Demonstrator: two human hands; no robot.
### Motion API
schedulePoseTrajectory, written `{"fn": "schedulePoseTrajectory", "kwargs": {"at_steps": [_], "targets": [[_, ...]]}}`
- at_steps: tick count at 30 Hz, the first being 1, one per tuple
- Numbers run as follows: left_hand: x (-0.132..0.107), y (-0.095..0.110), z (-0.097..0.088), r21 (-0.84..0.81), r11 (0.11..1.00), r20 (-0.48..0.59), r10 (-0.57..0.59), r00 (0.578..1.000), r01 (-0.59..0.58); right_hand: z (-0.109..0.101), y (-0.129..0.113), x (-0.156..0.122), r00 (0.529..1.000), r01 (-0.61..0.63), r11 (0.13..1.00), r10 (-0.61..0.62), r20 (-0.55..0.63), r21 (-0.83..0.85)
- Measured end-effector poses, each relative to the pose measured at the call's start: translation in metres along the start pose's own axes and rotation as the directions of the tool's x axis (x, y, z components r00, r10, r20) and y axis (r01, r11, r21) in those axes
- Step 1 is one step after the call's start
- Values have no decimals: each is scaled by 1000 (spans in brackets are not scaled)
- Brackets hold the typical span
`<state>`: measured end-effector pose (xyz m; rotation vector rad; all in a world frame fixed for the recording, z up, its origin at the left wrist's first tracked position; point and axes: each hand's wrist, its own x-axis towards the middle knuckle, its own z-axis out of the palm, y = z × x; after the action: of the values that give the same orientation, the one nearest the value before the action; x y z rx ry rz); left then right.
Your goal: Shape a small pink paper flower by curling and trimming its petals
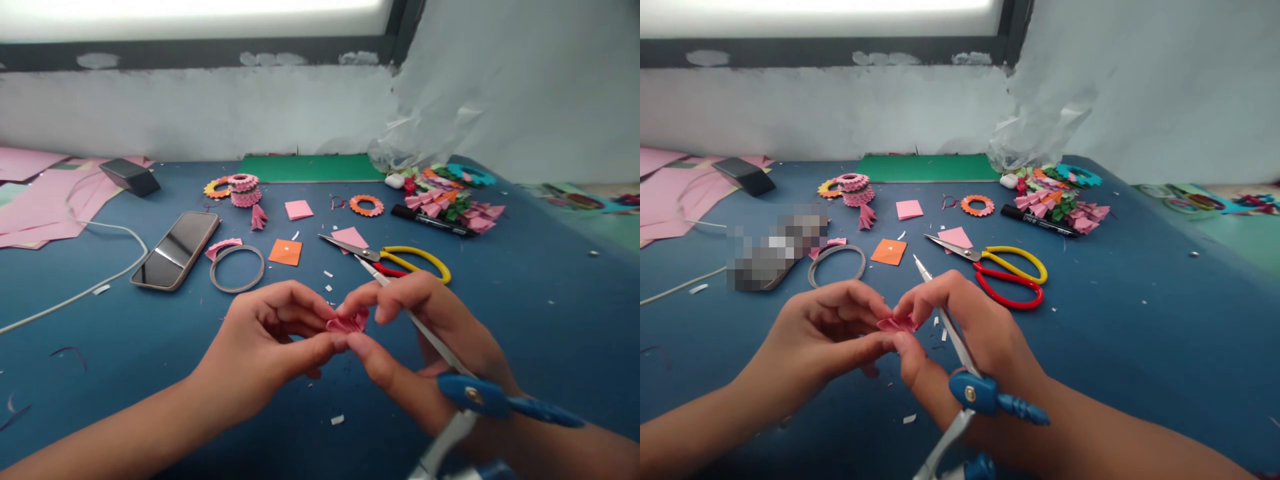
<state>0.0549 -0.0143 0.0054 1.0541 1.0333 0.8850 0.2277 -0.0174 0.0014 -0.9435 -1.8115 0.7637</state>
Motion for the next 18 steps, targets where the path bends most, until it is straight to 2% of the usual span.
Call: {"fn": "schedulePoseTrajectory", "kwargs": {"at_steps": [7, 12, 18], "targets": [[-3, -1, 4, 27, 999, -64, 37, 997, -35, 7, -1, -1, 999, -2, 1000, 3, -49, 17], [-5, -2, 4, 18, 999, -66, 43, 997, -42, 8, 1, -1, 998, -34, 997, 38, -46, 71], [-6, -2, 5, -34, 998, -50, 55, 997, -57, 10, 4, -1, 998, -7, 994, 14, -60, 111]]}}
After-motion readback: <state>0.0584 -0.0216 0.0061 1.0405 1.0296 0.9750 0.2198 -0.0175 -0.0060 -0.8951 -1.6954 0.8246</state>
